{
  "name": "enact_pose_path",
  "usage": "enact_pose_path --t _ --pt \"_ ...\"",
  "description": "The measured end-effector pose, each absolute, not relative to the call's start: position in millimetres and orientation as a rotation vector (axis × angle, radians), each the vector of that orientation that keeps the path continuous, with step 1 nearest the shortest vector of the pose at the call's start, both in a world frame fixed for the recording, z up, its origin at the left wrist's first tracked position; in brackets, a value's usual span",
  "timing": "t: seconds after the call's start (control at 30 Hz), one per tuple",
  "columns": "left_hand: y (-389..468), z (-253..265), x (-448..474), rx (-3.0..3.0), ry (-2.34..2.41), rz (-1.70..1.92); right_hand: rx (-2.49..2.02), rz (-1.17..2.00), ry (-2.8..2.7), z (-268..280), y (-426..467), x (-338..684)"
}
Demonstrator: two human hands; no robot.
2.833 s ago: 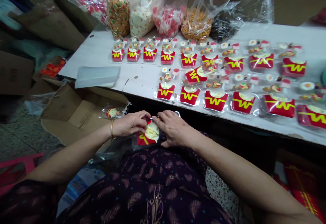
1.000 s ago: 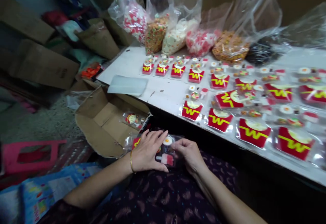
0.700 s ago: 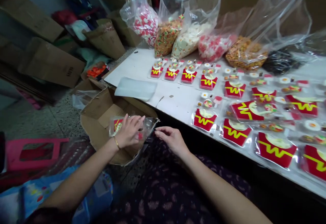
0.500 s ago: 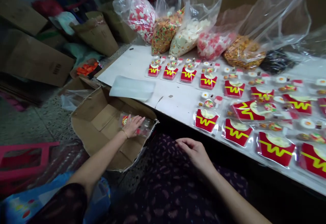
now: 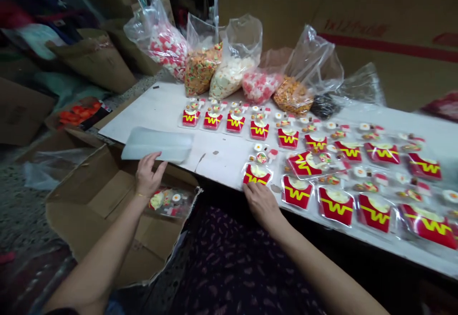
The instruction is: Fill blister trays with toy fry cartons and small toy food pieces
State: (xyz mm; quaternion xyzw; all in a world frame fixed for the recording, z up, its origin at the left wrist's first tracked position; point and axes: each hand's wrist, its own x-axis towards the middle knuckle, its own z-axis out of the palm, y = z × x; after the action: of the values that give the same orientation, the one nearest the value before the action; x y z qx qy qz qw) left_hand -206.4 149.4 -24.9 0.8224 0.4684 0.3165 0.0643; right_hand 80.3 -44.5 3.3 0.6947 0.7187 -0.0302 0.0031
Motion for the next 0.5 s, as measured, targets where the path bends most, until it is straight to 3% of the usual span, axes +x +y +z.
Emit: enact_pose_path --t 0.17,0.33,0.5 --pt "215.2 -4.7 -175.4 2.576 1.428 0.609 2.171 -0.383 2.459 22.4 12.5 57.7" --pt "244.6 -13.5 -171.6 2.54 1.439 0.184 1.882 -0.485 2.518 31.1 42.5 127.3" --pt "246.9 -20.2 -172.7 2.526 1.391 0.222 1.759 -0.435 2.321 13.8 62.0 174.1"
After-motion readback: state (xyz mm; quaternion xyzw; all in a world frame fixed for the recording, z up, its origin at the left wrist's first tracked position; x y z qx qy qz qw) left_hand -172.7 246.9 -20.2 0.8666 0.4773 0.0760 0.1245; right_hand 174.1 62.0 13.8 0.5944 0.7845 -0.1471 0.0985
